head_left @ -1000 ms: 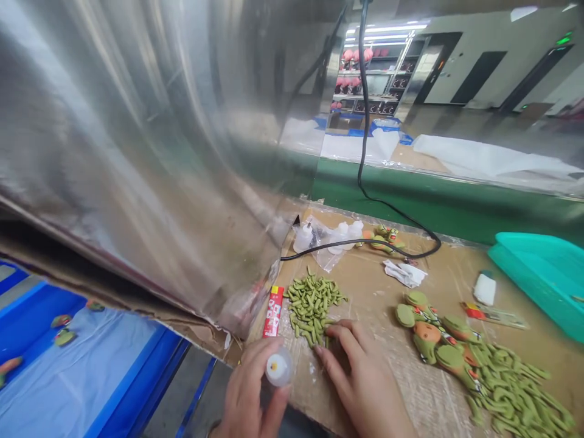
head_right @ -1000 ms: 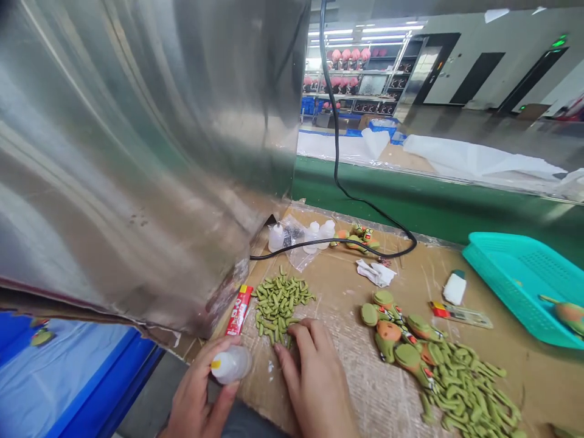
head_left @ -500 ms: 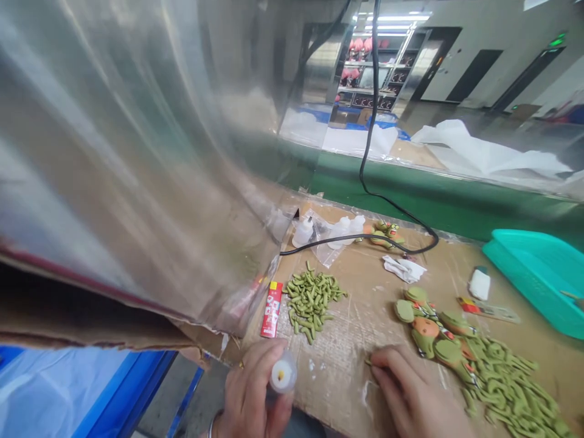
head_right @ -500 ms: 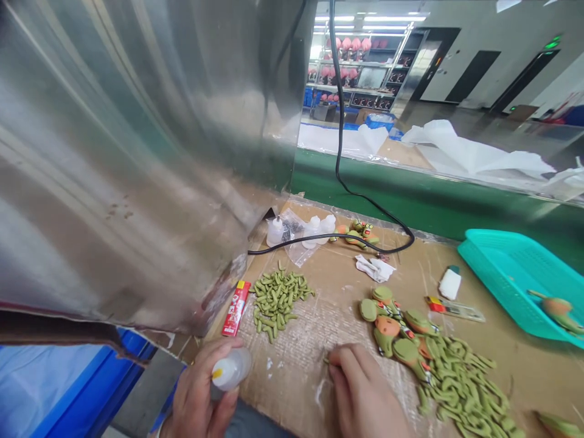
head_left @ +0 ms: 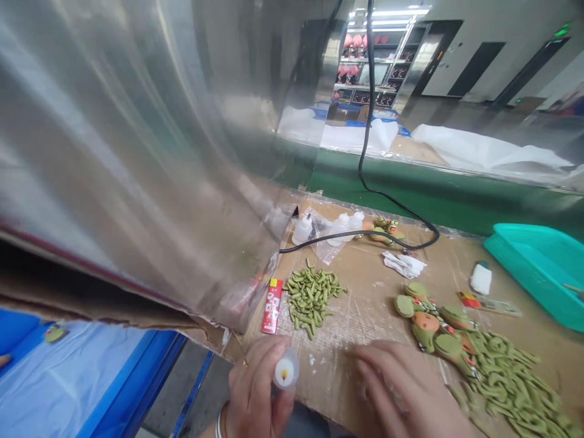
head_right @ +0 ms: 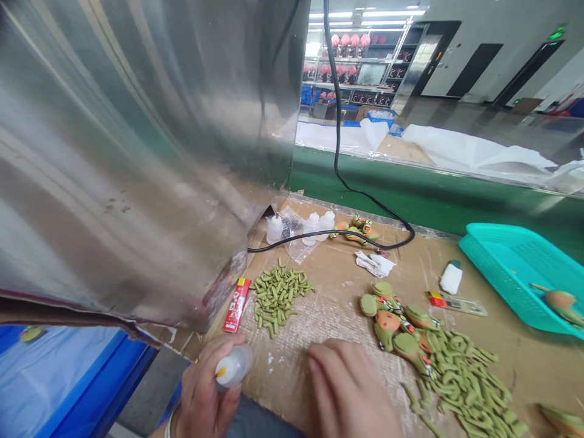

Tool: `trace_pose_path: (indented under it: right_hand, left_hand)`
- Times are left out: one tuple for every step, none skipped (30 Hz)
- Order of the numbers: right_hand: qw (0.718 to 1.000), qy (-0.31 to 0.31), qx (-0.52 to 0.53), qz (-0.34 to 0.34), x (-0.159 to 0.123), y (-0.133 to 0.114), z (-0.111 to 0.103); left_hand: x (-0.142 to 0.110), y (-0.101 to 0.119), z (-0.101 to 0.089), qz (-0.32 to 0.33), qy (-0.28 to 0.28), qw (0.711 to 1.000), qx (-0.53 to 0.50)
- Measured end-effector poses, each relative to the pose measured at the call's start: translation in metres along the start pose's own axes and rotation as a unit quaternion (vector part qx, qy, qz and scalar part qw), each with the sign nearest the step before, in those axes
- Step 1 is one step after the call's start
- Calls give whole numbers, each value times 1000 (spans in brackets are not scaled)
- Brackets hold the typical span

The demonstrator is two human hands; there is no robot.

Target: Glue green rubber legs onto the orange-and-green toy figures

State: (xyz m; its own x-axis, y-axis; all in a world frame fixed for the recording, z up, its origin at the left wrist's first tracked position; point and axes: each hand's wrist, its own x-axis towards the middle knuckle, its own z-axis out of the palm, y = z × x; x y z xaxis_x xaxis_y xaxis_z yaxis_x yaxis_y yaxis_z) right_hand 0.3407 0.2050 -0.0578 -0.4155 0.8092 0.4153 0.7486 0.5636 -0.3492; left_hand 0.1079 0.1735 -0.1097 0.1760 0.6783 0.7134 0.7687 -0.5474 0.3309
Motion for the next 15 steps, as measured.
trace_pose_path:
  right_hand:
    - [999, -30, 23, -4, 11, -12, 10]
    - [998, -52, 38, -3, 21, -22, 21]
    - [997, -64, 46, 1, 30, -28, 30]
    - [996, -70, 47, 8, 37, -32, 39]
    - [996, -71, 45, 13, 42, -34, 46]
    - [996, -71, 40, 17, 47, -35, 51]
    - [996, -73, 36, 22, 50, -34, 54]
    - [996, -76, 34, 27, 52, -33, 55]
    - [996, -81, 33, 32, 53, -32, 56]
    - [995, -86, 32, 37, 52, -30, 55]
    - [995, -91, 31, 41, 51, -28, 54]
    - [994, -96, 29, 45, 50, -27, 52]
    - [993, -102, 27, 48, 48, -25, 50]
    - [992, -109, 24, 51, 46, -24, 48]
    - [992, -116, 20, 54, 43, -22, 46]
  left_hand:
    - [0, 0, 0, 0, 0, 1000, 3]
    - [0, 0, -1, -1, 0, 1000, 6]
    - [0, 0, -1, -1, 1, 1000, 10]
    - [0, 0, -1, 0, 2, 1000, 14]
    - [0, 0, -2, 2, 4, 1000, 17]
    - [0, 0, -1, 4, 6, 1000, 20]
    - [0, -1, -1, 6, 9, 1000, 23]
    - [0, -1, -1, 9, 12, 1000, 25]
    - [0, -1, 0, 12, 16, 999, 26]
    - [0, -1, 0, 16, 21, 999, 27]
    - [0, -2, 1, 22, 26, 999, 28]
    - [0, -2, 1, 28, 31, 999, 28]
    - [0, -2, 2, 33, 35, 998, 28]
    - [0, -3, 2, 37, 39, 998, 27]
    - [0, -3, 3, 39, 42, 998, 26]
